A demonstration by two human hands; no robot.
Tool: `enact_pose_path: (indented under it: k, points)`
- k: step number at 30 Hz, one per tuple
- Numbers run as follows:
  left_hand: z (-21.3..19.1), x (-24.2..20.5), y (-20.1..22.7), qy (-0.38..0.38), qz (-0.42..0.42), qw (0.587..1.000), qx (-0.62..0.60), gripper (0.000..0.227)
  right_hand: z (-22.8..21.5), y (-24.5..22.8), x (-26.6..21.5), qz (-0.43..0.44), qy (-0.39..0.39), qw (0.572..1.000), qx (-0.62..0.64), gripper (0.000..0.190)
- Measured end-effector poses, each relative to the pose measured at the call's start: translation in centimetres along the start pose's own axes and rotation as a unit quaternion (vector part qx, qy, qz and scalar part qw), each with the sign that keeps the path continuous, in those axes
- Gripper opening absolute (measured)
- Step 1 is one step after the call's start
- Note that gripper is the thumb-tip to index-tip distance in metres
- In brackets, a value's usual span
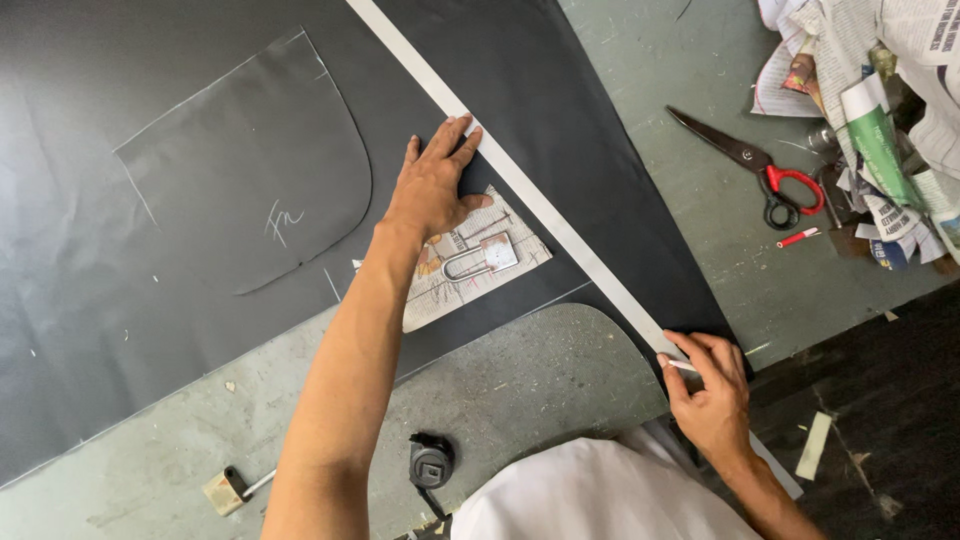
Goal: The person marks a piece of black fabric using a ruler and a white marker. They place a newspaper and padlocks on the fabric to hold it in place, then draw straight lines along the ruler's edge. The person repositions the ruler multiple times to mark different sections of the fabric.
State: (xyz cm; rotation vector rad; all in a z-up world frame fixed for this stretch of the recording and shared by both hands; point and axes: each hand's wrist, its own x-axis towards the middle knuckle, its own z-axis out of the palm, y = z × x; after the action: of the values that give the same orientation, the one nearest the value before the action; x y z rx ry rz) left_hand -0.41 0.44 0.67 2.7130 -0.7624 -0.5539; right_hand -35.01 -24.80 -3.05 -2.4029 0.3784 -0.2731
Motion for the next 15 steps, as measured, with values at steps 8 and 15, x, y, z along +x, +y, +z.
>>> enact_pose_path:
  k: [8, 15]
  points:
    - [-0.1, -0.1, 0.2, 0.012, 0.001, 1.000, 0.006, 0.098, -0.5, -1.5, 0.8, 0.007, 0.000, 1.000, -0.011, 0.038]
    - [0.1, 0.1, 0.1, 0.013, 0.010, 1.000, 0.012, 0.099, 2.2, -6.6, 5.0, -0.063, -0.040, 0.996, 0.045, 0.039]
